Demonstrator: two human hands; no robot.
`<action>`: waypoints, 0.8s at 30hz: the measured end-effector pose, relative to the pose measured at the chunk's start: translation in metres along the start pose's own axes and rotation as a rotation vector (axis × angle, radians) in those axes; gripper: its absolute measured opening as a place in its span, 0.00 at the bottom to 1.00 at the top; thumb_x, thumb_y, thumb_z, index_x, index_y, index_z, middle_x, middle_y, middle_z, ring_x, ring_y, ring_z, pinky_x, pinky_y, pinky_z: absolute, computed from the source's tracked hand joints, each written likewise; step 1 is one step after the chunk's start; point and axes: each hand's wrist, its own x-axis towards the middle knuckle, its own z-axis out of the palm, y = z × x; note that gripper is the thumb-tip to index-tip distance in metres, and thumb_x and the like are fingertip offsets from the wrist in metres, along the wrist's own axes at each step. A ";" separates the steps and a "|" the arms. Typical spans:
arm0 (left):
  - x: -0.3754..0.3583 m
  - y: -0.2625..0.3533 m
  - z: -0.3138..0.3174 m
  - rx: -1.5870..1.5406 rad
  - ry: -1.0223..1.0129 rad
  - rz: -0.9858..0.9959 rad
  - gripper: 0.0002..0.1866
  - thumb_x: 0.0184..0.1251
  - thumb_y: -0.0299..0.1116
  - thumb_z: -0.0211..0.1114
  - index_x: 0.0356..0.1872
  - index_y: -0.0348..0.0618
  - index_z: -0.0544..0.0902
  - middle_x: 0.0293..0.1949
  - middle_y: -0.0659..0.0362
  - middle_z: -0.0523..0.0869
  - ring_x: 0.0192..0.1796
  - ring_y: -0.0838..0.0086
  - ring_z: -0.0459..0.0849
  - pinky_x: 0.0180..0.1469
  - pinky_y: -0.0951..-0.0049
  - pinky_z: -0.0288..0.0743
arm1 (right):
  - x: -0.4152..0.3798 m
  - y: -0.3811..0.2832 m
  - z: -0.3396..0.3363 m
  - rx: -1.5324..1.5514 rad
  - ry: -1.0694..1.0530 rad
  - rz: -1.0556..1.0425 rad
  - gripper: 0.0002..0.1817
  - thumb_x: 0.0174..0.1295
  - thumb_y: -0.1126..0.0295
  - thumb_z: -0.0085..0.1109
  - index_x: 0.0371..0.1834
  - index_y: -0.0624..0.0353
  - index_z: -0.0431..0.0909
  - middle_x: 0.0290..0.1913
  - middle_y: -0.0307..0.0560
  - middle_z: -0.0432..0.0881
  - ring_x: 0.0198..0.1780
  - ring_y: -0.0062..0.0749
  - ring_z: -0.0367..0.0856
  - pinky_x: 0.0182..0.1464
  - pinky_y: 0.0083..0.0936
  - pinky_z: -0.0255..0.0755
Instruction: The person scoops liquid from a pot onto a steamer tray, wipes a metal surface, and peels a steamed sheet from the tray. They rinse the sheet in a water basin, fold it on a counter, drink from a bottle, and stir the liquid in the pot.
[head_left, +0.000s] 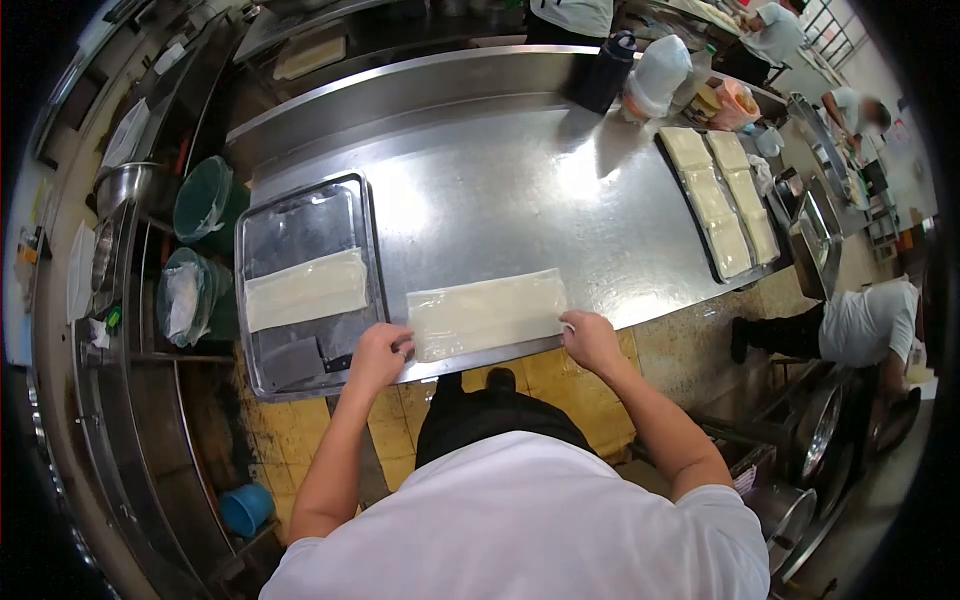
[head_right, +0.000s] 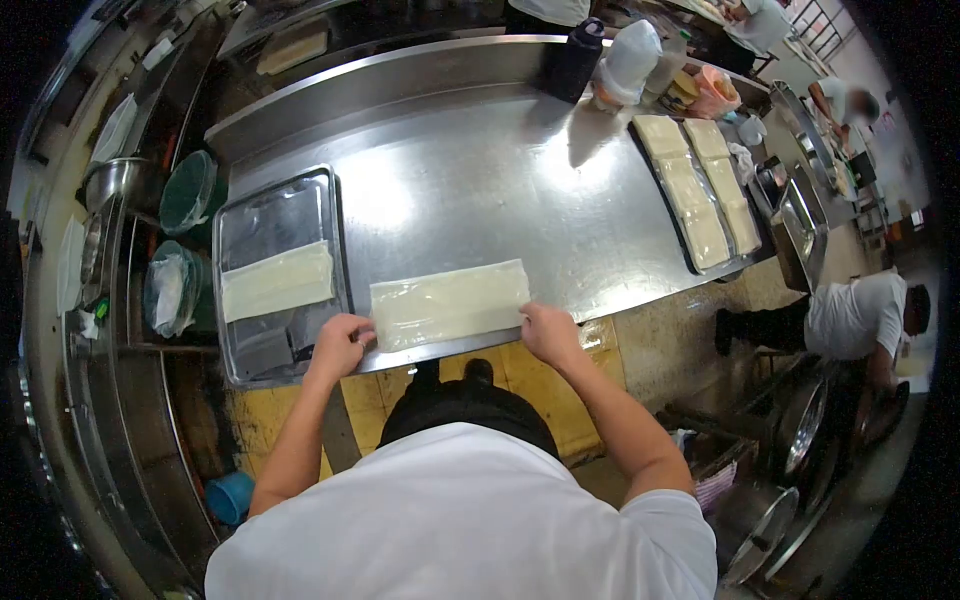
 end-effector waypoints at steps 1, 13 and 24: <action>0.001 0.002 -0.002 -0.010 0.066 0.012 0.11 0.60 0.30 0.74 0.44 0.42 0.90 0.43 0.49 0.91 0.46 0.56 0.89 0.50 0.61 0.81 | 0.009 -0.011 -0.002 0.031 0.014 -0.010 0.12 0.62 0.70 0.59 0.45 0.58 0.87 0.46 0.57 0.88 0.46 0.57 0.86 0.50 0.47 0.80; 0.040 0.005 -0.016 -0.173 0.380 -0.196 0.11 0.63 0.31 0.72 0.46 0.41 0.90 0.41 0.50 0.91 0.44 0.58 0.89 0.50 0.61 0.81 | 0.146 -0.188 0.100 0.086 -0.228 -0.360 0.14 0.59 0.67 0.67 0.47 0.58 0.87 0.51 0.56 0.86 0.57 0.54 0.82 0.60 0.45 0.75; 0.049 -0.012 0.033 -0.004 0.208 -0.018 0.14 0.60 0.31 0.71 0.45 0.35 0.87 0.46 0.46 0.85 0.50 0.47 0.84 0.57 0.53 0.77 | 0.160 -0.183 0.090 0.078 -0.404 -0.507 0.12 0.55 0.61 0.72 0.39 0.53 0.85 0.46 0.49 0.81 0.56 0.48 0.75 0.59 0.46 0.70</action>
